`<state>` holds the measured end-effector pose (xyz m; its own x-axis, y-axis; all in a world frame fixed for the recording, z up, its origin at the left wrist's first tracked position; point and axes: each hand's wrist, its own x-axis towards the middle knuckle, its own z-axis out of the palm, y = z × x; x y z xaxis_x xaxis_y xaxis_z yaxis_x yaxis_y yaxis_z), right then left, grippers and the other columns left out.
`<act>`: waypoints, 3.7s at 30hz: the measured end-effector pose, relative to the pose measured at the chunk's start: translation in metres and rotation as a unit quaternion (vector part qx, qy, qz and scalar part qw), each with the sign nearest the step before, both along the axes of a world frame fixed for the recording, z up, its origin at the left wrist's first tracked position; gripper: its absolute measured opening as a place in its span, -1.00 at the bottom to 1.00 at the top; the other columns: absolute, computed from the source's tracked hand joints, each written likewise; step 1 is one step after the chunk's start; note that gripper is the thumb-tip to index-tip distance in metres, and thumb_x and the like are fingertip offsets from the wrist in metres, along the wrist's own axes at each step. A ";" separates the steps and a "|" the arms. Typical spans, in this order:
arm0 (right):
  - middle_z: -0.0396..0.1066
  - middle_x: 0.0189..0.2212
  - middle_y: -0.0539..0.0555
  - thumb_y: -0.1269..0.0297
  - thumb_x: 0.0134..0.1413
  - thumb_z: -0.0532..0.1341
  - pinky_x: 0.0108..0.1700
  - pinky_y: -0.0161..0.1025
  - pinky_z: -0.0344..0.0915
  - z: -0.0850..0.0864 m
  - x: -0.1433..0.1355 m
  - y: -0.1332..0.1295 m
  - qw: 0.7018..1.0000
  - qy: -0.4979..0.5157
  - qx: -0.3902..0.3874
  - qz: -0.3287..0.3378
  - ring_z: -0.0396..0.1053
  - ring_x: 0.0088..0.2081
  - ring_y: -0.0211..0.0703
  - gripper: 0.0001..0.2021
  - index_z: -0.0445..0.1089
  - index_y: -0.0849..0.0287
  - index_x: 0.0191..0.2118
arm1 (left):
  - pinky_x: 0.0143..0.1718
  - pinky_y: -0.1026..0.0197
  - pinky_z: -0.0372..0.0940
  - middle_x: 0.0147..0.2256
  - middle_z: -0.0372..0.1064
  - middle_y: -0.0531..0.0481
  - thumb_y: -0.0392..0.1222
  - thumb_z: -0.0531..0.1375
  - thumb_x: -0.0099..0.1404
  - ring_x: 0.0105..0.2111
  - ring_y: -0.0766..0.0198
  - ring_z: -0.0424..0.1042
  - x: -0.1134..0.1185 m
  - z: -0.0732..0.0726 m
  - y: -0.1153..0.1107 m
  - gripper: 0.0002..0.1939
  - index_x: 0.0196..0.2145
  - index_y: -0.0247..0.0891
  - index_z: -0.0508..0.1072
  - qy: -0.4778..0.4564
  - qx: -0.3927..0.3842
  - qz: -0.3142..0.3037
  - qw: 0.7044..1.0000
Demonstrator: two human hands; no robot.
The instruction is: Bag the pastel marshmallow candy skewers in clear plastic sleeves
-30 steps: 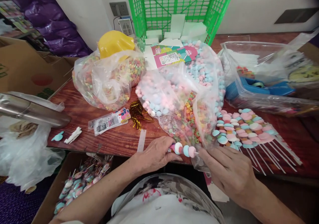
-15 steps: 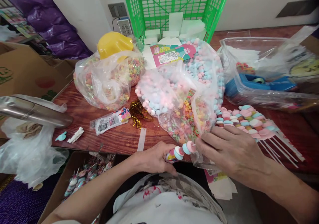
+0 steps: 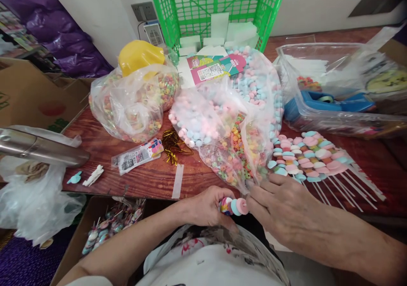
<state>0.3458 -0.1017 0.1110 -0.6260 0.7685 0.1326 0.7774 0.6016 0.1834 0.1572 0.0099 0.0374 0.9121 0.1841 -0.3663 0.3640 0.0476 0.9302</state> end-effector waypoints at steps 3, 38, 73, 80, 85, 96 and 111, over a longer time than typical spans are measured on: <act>0.37 -0.40 0.16 0.53 -0.09 0.13 -0.05 0.10 0.13 -0.005 -0.005 -0.002 0.999 -0.016 0.007 -0.034 0.32 -0.30 0.06 -0.80 0.35 0.20 -0.27 | -0.45 0.37 0.12 -0.47 0.22 0.16 -0.07 0.42 -0.07 -0.44 0.39 0.18 0.001 0.003 -0.003 -0.61 -0.37 -0.33 0.40 0.008 0.045 0.025 0.999; 0.41 -0.23 0.08 0.34 0.14 0.22 -0.24 -0.24 0.34 -0.060 -0.049 0.038 0.770 0.606 0.016 -0.200 0.38 -0.23 -0.16 -0.82 0.43 0.10 -0.12 | -0.38 0.34 0.27 -0.39 0.42 0.02 0.11 0.13 0.30 -0.46 0.37 0.33 0.008 0.037 -0.005 -0.45 0.18 -0.14 0.32 -0.136 0.028 0.429 0.893; 0.43 0.01 0.12 0.50 0.22 0.05 0.14 0.14 0.05 -0.036 -0.026 0.071 0.965 0.231 0.100 0.068 0.20 0.16 0.05 -0.66 0.38 0.10 0.04 | -0.68 0.31 0.22 -0.59 0.34 0.01 0.03 0.28 0.09 -0.71 0.29 0.36 -0.032 0.011 0.023 -0.64 -0.54 -0.33 0.31 -0.103 -0.354 0.182 0.911; 0.36 -0.49 0.04 0.55 0.18 -0.02 -0.06 0.04 0.10 -0.041 -0.049 0.073 0.980 0.176 -0.026 0.090 0.27 -0.29 -0.12 -0.75 0.35 0.20 -0.38 | -0.54 0.28 0.20 -0.56 0.23 0.06 0.23 0.19 0.17 -0.61 0.34 0.28 -0.059 0.014 0.017 -0.55 -0.48 -0.26 0.30 -0.036 -0.199 0.062 0.977; 0.37 -0.48 0.03 0.48 0.24 -0.03 -0.28 -0.16 0.07 -0.057 -0.073 0.082 0.953 0.277 -0.118 -0.042 0.25 -0.35 -0.17 -0.72 0.33 0.17 -0.44 | -0.21 0.20 0.22 -0.41 0.29 -0.03 -0.12 0.04 0.33 -0.37 0.25 0.27 -0.077 0.021 0.012 -0.77 -0.45 -0.25 0.33 -0.014 0.275 0.201 0.940; 0.39 -0.54 -0.05 0.49 0.18 0.08 -0.14 -0.14 0.12 -0.057 -0.095 0.103 0.961 0.217 -0.159 0.069 0.27 -0.39 -0.22 -0.76 0.35 0.15 -0.48 | -0.56 0.34 0.13 -0.62 0.21 0.11 -0.08 0.12 0.21 -0.65 0.41 0.22 -0.111 0.007 0.023 -0.74 -0.55 -0.27 0.31 0.019 -0.045 0.205 0.978; 0.43 -0.37 0.16 0.47 0.14 0.07 -0.36 -0.24 0.08 -0.093 -0.134 0.154 0.929 0.168 -0.172 -0.281 0.38 -0.37 -0.12 -0.85 0.37 0.24 -0.37 | -0.80 0.44 -0.03 -0.62 0.35 0.04 -0.01 0.25 0.11 -0.76 0.46 0.20 -0.146 -0.001 0.022 -0.71 -0.48 -0.34 0.45 -0.015 -0.114 0.533 0.838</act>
<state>0.2115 0.0522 0.0180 -0.0815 0.9945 -0.0654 0.9652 0.0624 -0.2541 0.0115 0.0321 0.0366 0.2828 0.8285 -0.4834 -0.0213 0.5092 0.8604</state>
